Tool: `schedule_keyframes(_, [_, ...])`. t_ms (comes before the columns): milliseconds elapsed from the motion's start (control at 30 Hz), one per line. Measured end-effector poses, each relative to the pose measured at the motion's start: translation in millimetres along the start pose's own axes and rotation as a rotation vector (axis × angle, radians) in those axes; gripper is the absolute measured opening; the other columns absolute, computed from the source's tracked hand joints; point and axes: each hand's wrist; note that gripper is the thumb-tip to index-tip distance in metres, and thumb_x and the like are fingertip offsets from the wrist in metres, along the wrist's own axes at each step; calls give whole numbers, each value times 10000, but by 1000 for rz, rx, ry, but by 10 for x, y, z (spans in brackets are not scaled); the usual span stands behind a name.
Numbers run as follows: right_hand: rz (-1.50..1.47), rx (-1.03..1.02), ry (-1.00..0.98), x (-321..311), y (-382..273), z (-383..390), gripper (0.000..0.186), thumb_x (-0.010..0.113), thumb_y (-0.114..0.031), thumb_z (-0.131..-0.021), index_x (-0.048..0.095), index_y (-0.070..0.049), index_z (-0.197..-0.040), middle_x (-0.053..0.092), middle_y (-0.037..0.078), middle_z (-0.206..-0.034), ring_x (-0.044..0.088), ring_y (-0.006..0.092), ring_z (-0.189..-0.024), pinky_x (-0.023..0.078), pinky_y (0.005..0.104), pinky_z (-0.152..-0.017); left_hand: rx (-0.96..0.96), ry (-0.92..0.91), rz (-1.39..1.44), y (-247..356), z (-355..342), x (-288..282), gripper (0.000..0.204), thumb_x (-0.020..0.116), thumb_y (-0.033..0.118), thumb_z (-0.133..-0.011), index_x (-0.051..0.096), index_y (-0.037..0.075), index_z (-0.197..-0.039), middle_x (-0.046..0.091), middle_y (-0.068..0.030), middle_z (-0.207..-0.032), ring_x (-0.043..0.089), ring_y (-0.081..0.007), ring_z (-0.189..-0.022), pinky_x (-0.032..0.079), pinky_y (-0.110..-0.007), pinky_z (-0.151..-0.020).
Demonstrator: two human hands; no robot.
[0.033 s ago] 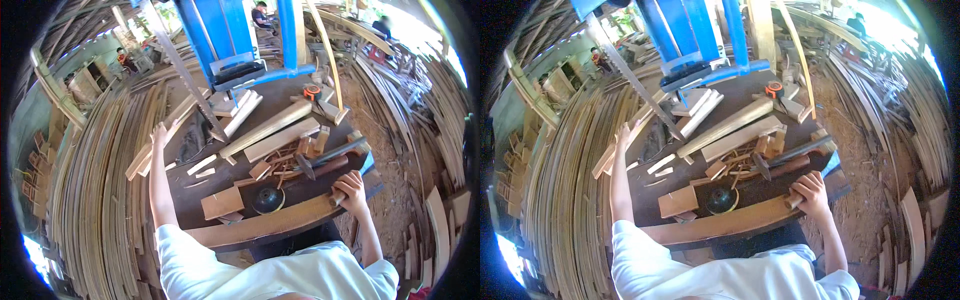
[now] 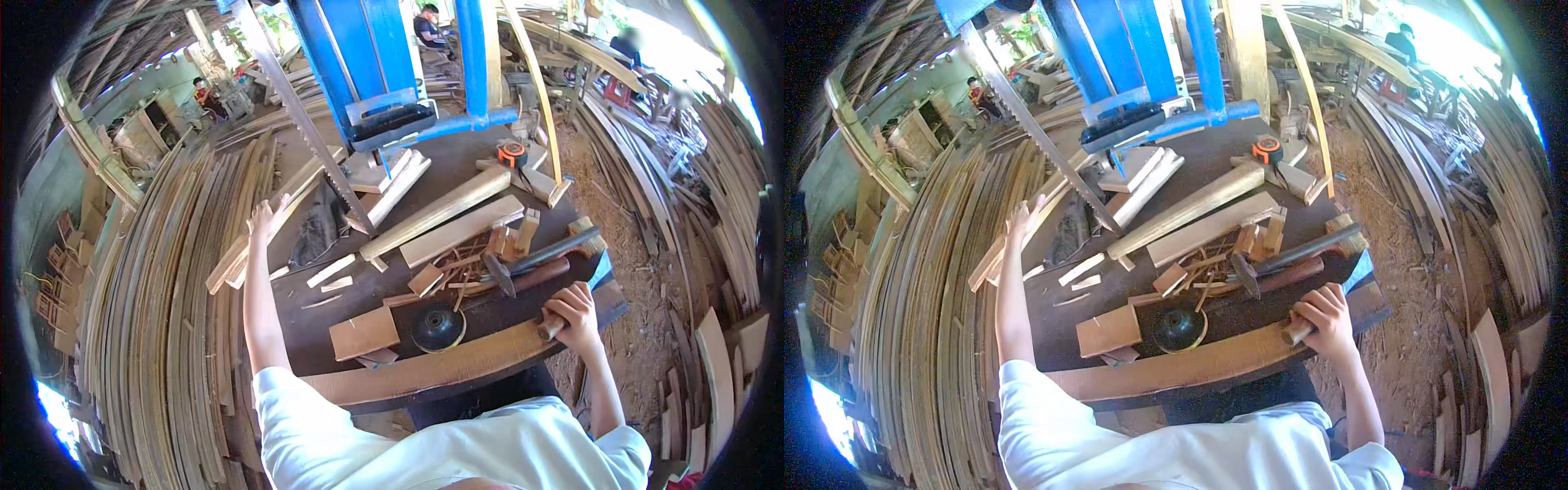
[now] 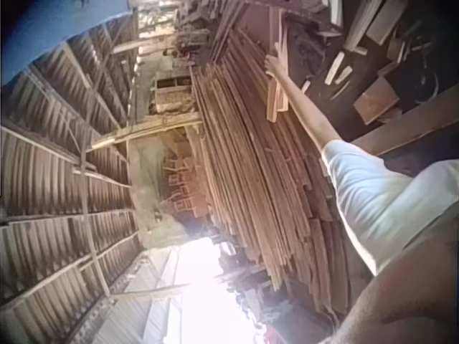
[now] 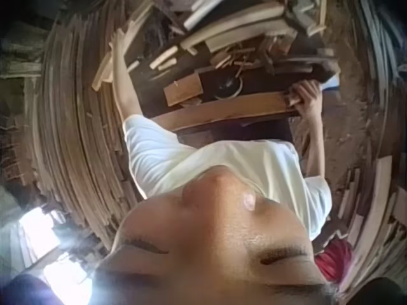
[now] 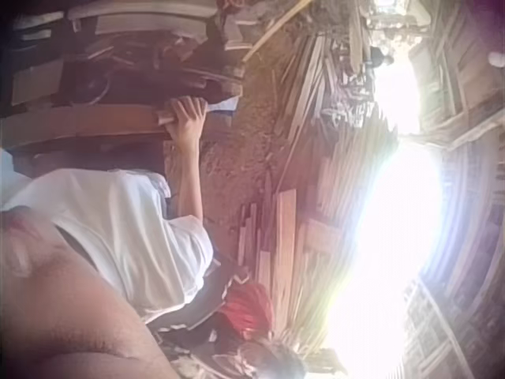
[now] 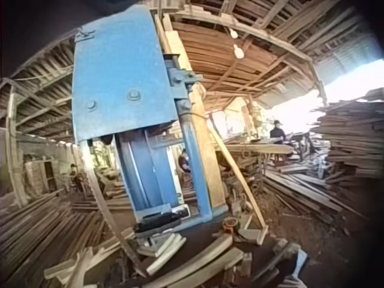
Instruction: Chiseling a small wooden block and organizing various wood scraps on a workbench in a woodworking shop.
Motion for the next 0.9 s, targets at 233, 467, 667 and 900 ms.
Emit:
schedule_keyframes(233, [-19, -36, 0, 34, -15, -98, 151, 751, -82, -672, 633, -66, -764, 589, 48, -747, 559, 244, -704, 430, 401, -767, -12, -82, 110, -375, -95, -40, 1065, 444, 839, -745, 449, -34, -1353, 521, -270, -1328, 496, -397, -1253, 387, -474, -1052])
schedule_keyframes(467, [-6, -17, -17, 27, -24, -97, 148, 743, -84, -666, 631, -69, -760, 598, 35, -756, 570, 233, -719, 438, 407, -776, -6, -43, -72, -355, -38, 60, 1142, 561, 804, -713, 337, -61, -1424, 325, -295, -1473, 340, -393, -1375, 269, -483, -1135])
schedule_keyframes(667, [-10, -29, -22, 37, -25, -124, 165, 753, -58, -658, 638, -53, -777, 596, 66, -760, 566, 263, -703, 426, 410, -742, 8, 77, -72, -125, 79, -221, 1054, 544, 783, -746, 365, -32, -1390, 336, -274, -1468, 339, -422, -1356, 250, -568, -1120])
schedule_keyframes(900, [-35, -57, -24, 110, 27, -177, 162, 751, -69, -660, 641, -47, -776, 593, 66, -761, 559, 267, -703, 422, 407, -732, -43, -21, -68, -145, 119, -2, 1194, 497, 857, -690, 256, -25, -1457, 228, -272, -1517, 231, -407, -1413, 181, -573, -1153])
Point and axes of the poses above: each hand's wrist, its own z-axis away from the middle knuckle, its own x-axis out of the palm, y = z × x
